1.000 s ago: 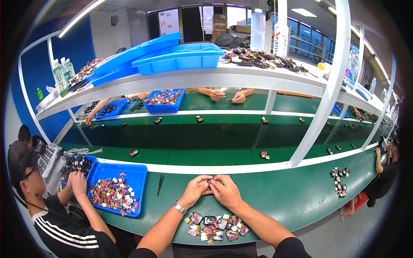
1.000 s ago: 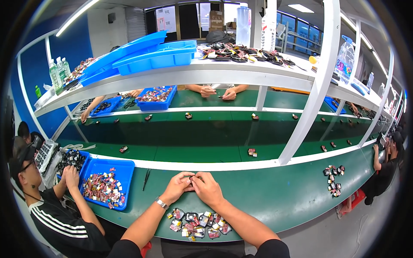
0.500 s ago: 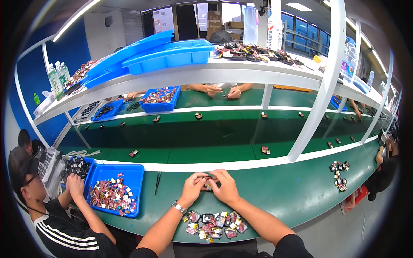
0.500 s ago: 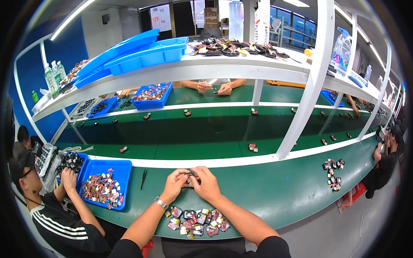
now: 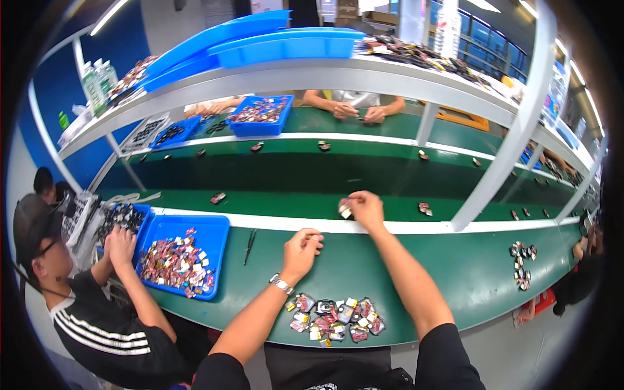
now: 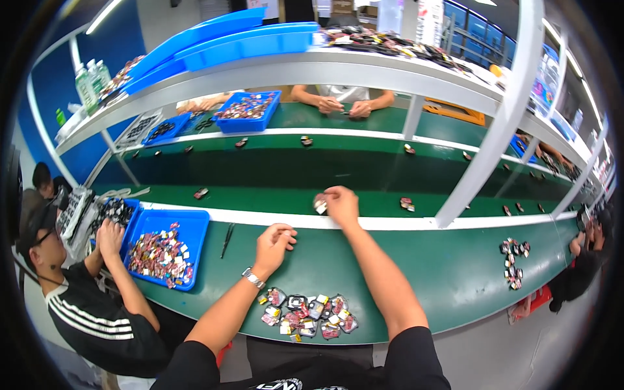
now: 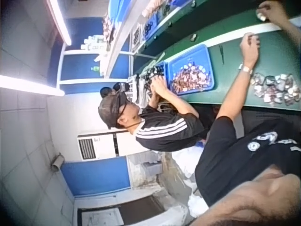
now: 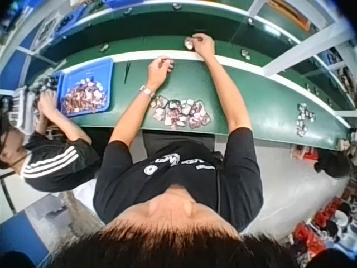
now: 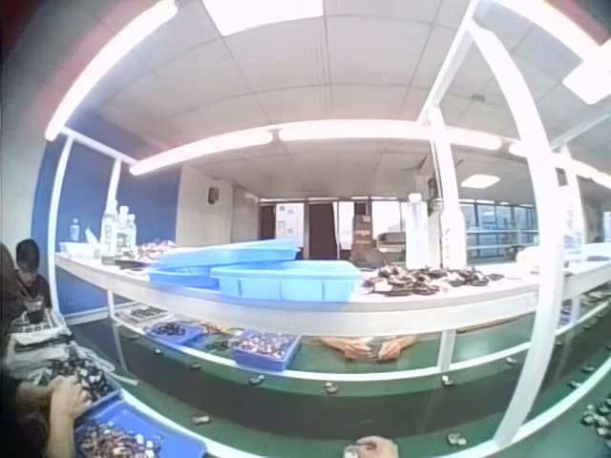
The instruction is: Assembling small decorative or electronic parts by hand and using tweezers at an industrial workbench.
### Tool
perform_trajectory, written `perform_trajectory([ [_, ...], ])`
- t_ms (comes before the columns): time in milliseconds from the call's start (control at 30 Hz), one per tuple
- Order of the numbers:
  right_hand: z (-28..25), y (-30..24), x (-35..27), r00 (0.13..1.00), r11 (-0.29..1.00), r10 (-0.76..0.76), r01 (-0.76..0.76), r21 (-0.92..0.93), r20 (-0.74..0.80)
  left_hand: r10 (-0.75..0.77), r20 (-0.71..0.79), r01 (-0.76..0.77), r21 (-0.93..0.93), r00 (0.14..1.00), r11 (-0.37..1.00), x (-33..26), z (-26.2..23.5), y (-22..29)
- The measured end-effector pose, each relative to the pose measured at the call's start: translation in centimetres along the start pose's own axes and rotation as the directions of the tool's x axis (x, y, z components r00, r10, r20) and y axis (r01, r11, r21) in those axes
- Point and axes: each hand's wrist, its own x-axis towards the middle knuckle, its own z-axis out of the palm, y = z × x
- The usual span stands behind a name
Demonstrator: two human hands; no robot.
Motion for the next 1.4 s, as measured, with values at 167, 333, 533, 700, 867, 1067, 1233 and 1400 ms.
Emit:
perform_trajectory([
  [167, -0.7, 1.1, 4.2, 0.997, 0.851, 0.074, -0.059, -0.521, 0.009, 0.059, 0.143, -0.097, 0.277, 0.988, 0.956, -0.7, -0.1, 0.4],
  [333, 6.3, -5.7, 5.4, 0.989, 0.64, -0.129, 0.143, -0.755, 0.078, 0.111, 0.275, -0.225, 0.428, 0.955, 0.875, -1.3, -0.8, 2.3],
  [533, 21.3, -11.2, 4.5, 0.64, 0.77, -0.348, 0.612, -0.181, 0.684, 0.152, 0.364, -0.325, 0.482, 0.919, 0.813, -1.0, -0.6, 0.7],
  [700, 30.1, -13.4, 1.1, 0.553, 0.751, -0.385, 0.653, -0.097, 0.739, 0.33, 0.39, -0.489, 0.438, 0.859, 0.754, -1.8, -0.1, -6.7],
  [867, 32.4, -12.9, 0.4, 0.606, 0.756, -0.214, 0.599, -0.263, 0.766, 0.309, 0.457, -0.299, -0.095, 0.834, 0.949, -0.6, 1.2, -7.7],
  [1067, 26.6, -13.9, 1.5, 0.626, 0.787, -0.319, 0.593, -0.17, 0.712, 0.529, 0.289, -0.6, 0.465, 0.798, 0.651, -1.4, 0.1, -0.6],
  [1233, 13.8, -15.2, -0.1, 0.593, 0.679, -0.622, 0.734, -0.025, 0.511, 0.234, 0.265, -0.324, 0.381, 0.936, 0.866, -0.9, -1.6, 1.0],
  [1400, 1.4, -8.9, -5.3, 0.852, 0.852, -0.429, 0.492, -0.177, 0.3, -0.179, 0.204, 0.244, -0.361, 0.962, 0.9, 0.2, -1.6, -0.9],
])
